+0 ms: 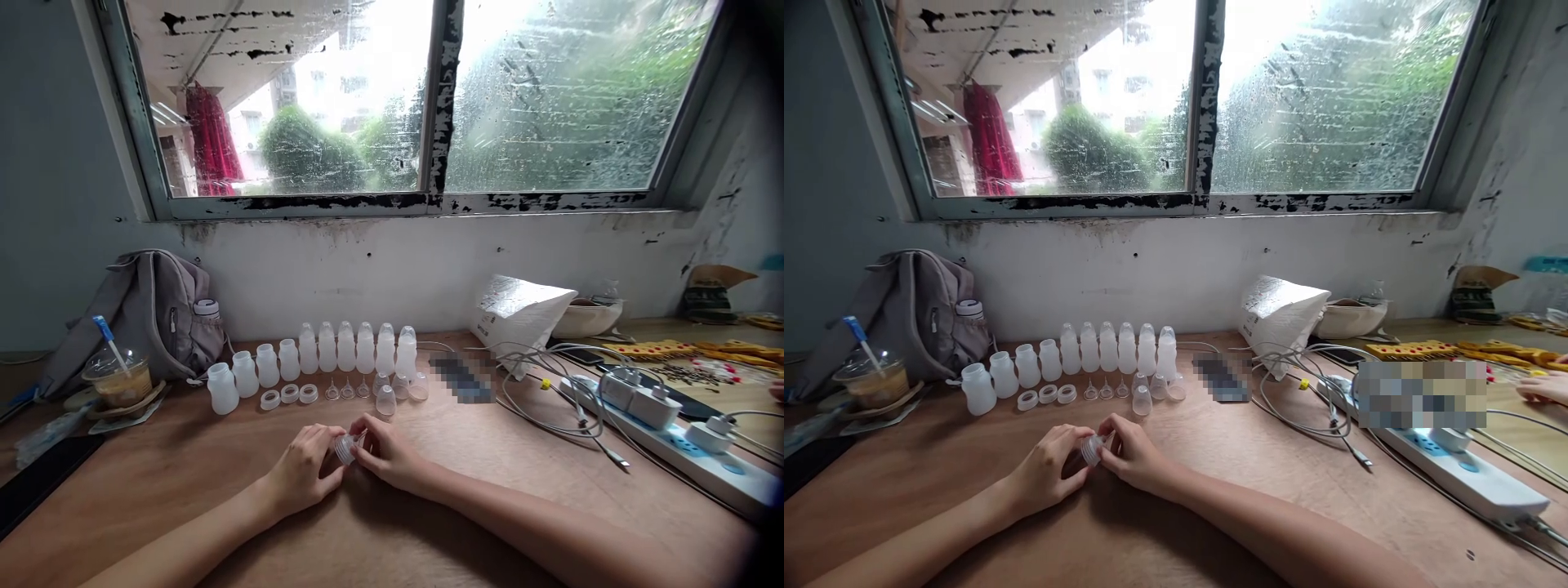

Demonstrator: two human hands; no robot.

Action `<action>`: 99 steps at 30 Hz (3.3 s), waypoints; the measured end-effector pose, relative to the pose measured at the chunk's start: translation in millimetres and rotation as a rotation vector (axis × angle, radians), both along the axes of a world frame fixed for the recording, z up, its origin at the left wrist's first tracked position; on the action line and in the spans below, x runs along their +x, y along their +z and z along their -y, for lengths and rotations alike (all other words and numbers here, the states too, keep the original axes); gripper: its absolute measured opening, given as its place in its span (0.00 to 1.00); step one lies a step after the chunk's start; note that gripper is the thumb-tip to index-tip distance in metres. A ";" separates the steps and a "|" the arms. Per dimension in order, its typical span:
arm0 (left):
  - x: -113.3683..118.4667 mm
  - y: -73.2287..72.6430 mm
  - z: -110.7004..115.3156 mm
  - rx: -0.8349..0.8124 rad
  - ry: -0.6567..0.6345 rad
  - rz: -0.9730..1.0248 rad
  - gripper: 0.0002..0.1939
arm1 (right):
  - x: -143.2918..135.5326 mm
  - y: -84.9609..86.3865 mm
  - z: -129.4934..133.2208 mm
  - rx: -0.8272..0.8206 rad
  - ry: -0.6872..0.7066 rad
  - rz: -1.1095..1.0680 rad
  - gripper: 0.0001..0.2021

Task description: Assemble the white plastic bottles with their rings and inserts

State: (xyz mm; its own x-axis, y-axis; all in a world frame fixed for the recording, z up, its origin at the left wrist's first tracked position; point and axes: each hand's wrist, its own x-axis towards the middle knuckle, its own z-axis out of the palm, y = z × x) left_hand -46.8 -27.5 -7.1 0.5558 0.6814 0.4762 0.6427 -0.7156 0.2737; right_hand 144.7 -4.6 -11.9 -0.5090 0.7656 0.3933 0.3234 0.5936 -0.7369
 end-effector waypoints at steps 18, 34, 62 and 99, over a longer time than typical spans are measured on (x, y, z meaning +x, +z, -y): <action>1.8 -0.6 0.2 0.003 -0.044 -0.004 0.13 | -0.8 -5.0 2.5 0.264 0.038 0.222 0.15; 4.1 3.9 3.5 -0.041 -0.005 -0.078 0.05 | 2.3 -1.3 8.6 0.295 0.011 0.243 0.11; -117.0 -14.3 -43.8 0.006 0.482 -0.122 0.16 | -42.8 -10.5 -68.9 0.260 -0.247 0.413 0.16; -32.4 59.3 -104.2 0.741 0.373 0.037 0.20 | 3.2 -7.3 -26.2 0.411 -0.122 0.355 0.16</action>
